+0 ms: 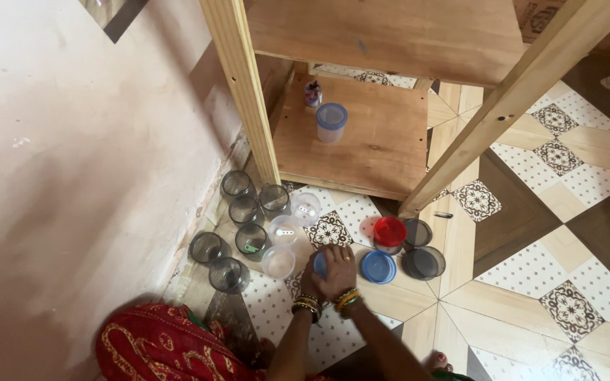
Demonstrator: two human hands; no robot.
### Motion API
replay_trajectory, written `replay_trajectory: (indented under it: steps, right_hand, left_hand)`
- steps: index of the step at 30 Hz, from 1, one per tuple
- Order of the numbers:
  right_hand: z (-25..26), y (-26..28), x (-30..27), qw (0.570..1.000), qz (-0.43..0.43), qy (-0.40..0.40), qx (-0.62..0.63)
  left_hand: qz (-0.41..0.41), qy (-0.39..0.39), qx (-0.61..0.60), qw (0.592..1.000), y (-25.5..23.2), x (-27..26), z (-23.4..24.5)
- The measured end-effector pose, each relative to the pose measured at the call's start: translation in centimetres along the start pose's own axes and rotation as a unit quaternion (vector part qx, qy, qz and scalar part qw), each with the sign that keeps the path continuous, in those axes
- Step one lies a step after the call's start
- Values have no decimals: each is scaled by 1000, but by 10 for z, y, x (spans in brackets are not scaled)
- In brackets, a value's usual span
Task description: The person sits on the floor and opens several plastic containers with red and blue lids, then places the lids and containers on the floor. The person handles each container one at a time, removing the lid and setting it aside.
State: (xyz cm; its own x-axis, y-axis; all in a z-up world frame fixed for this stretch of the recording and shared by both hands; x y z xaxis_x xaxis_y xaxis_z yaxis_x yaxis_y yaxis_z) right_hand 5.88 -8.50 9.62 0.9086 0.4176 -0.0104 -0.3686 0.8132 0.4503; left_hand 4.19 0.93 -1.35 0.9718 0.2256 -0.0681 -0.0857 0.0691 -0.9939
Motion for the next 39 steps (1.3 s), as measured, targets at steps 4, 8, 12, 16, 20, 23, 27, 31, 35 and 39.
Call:
replay_trajectory:
  steps: [4,8,12,16,20,23,27,31,35,39]
  right_hand:
    - [18,-4,15,947,278,137,-85]
    - [13,4,10,954,261,111,-96]
    - [3,14,-10,990,12,-139,-33]
    - [-18,19,-17,969,-137,-203,-22]
    - [-19,-1,-6,995,-89,-37,19]
    - [-3,-9,4,993,106,52,-18]
    - [17,-12,16,952,264,136,-72]
    - [21,1,4,972,222,40,-57]
    - [3,17,-8,985,-55,-162,-21]
    - [-21,15,-10,980,-147,-132,26]
  left_hand:
    - [12,70,-37,997,-10,0,1]
    - [-94,30,168,981,-19,-10,3]
    - [-125,-11,188,974,-20,-6,1]
    - [-6,-42,124,991,-7,-5,7]
    - [-37,-6,136,990,-9,-4,7]
    - [0,7,-74,997,-8,-7,7]
    - [262,33,-595,759,3,3,-14]
    - [158,59,-450,877,-1,4,-10]
    - [-35,-36,176,983,-9,-5,0]
    - [-15,-46,-46,998,-8,-6,0]
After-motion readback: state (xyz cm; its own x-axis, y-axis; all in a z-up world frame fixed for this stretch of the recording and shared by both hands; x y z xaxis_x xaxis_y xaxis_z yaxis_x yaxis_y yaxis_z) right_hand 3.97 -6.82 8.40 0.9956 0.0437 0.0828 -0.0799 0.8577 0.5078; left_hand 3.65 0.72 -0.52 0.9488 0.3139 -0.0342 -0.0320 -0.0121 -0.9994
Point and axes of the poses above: each hand's wrist, its own x-axis towards the middle knuckle, its own z-axis out of the back of the hand, y = z × x, the point moved 4 cm from there along x, towards the middle knuckle, and after that the axes turned 3 degrees about z, right-handed, at the moved point
